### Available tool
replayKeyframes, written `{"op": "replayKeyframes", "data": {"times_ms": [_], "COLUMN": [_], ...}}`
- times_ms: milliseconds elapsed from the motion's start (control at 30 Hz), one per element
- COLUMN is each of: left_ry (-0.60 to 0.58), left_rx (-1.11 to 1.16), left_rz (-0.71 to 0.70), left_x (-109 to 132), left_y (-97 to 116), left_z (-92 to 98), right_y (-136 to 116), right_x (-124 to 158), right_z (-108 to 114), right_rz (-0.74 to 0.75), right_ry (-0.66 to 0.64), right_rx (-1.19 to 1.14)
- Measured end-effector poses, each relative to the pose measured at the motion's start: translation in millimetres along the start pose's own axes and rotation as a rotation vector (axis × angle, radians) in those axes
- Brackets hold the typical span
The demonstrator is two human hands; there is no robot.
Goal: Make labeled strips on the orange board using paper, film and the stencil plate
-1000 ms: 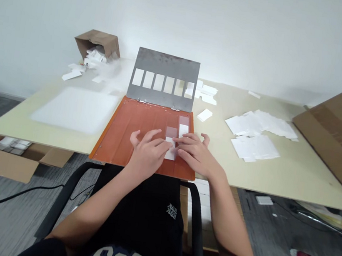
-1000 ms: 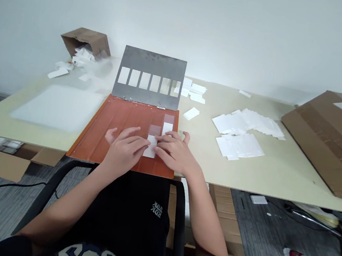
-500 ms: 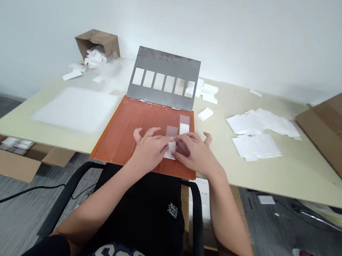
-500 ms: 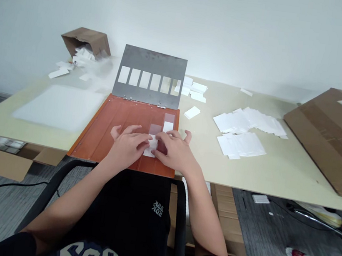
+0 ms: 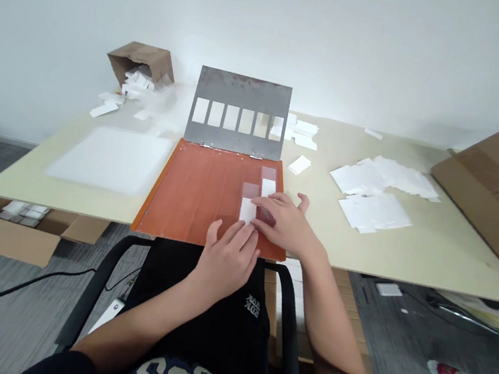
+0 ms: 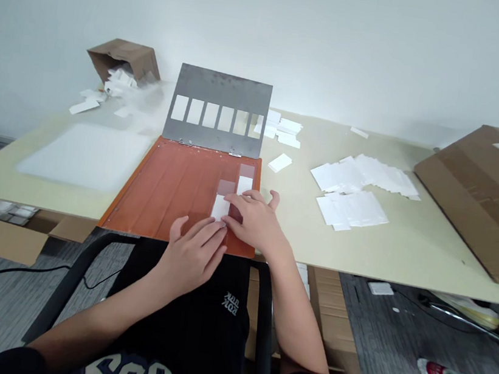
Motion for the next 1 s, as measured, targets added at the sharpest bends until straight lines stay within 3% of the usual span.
{"op": "replayKeyframes", "data": {"times_ms": [233,733,1000], "left_ry": [-0.088,-0.071,-0.122], "left_rx": [-0.082,-0.147,-0.186], "left_rz": [0.031,0.041,0.057], "left_x": [11.0,14.6,15.8], "left_y": [4.9,6.7,4.8], "left_z": [-8.9,-9.9,-10.7], "right_y": [-0.2,0.7,0.6], "right_x": [2.8,4.4,4.4], "right_z": [-1.3,-4.5,-4.5], "right_rz": [0.001,-0.006,-0.019], "right_ry": [0.025,0.058,0.057], "right_rx": [0.012,-0.012,-0.038]}}
Point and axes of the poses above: each hand's wrist, its own x-axis away from the middle knuckle, its own z-axis out of the back of the hand, y = z × x, the point moved 4 cm from there along -x, towards the middle knuckle, and after that the axes turned 9 degrees about z, right-handed, at the moved point
